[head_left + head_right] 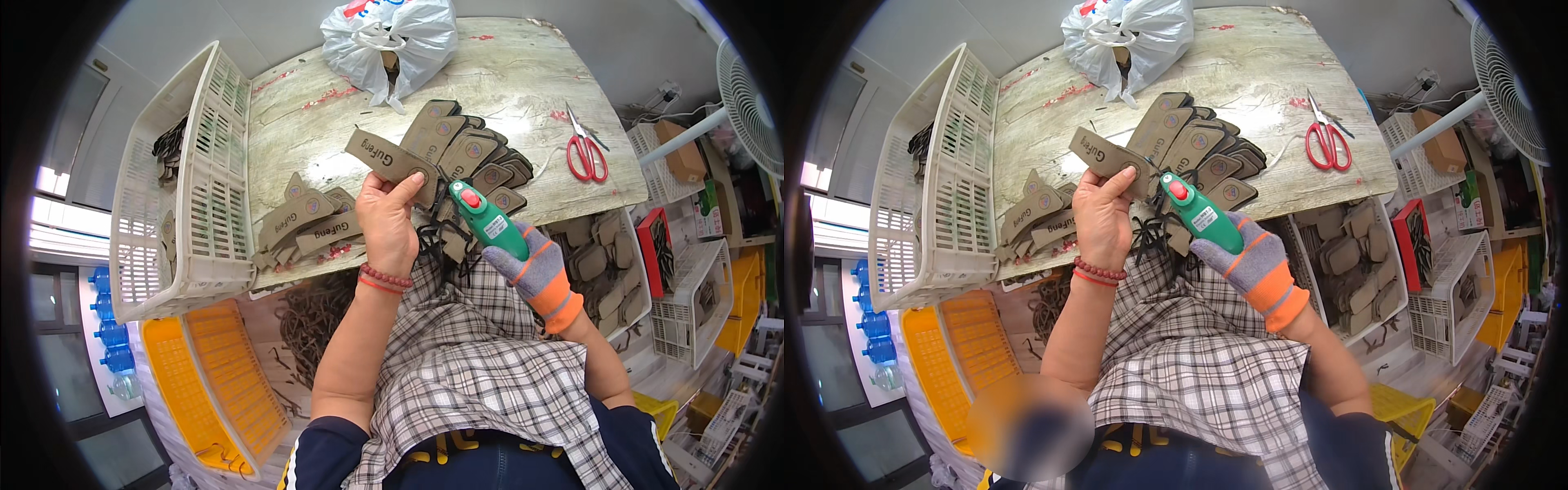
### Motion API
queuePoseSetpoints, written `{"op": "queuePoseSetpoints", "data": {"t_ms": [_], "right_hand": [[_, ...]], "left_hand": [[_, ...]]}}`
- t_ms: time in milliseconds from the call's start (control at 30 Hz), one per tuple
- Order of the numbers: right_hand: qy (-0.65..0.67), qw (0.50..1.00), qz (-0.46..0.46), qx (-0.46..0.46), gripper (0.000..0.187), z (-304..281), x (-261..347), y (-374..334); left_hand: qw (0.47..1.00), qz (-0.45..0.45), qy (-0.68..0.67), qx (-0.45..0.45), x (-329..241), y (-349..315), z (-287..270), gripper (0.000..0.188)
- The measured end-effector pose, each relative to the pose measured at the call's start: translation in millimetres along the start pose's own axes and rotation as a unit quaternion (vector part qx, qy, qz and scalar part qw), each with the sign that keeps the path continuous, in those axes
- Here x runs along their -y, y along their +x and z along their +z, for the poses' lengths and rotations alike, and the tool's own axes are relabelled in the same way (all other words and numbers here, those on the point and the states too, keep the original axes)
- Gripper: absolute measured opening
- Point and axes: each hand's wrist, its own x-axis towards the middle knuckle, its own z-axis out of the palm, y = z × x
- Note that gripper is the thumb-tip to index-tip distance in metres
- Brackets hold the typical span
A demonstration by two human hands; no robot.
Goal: The person uses a hot glue gun to attach black cords to a stack of cardboard tags. They hold the tags in one hand and apply glue to the cord attachment point on each tag, then press the cord into place. The process is repeated for multiple tags.
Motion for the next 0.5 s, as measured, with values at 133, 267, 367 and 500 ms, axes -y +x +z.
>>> {"op": "queuePoseSetpoints", "data": {"t_ms": [133, 267, 367, 500], "right_hand": [[-0.024, 1.0, 0.002, 0.007, 0.047, -2.2, 1.9, 2.2], [-0.042, 0.999, -0.002, 0.016, 0.048, -5.3, 1.3, 3.9], [-0.066, 0.997, -0.02, 0.028, 0.049, -10.4, -1.8, 7.4], [-0.052, 0.997, -0.039, 0.044, 0.051, -11.4, 1.4, 9.0]], "left_hand": [[1.0, -0.008, 0.019, 0.019, 1.9, -0.9, -1.0, 0.025], [0.999, -0.027, 0.032, 0.032, -0.7, -3.3, -2.9, 0.025], [0.996, -0.047, 0.055, 0.046, -3.3, -6.5, -2.9, 0.025], [0.993, -0.067, 0.076, 0.056, -7.9, -12.1, -4.0, 0.025]]}}
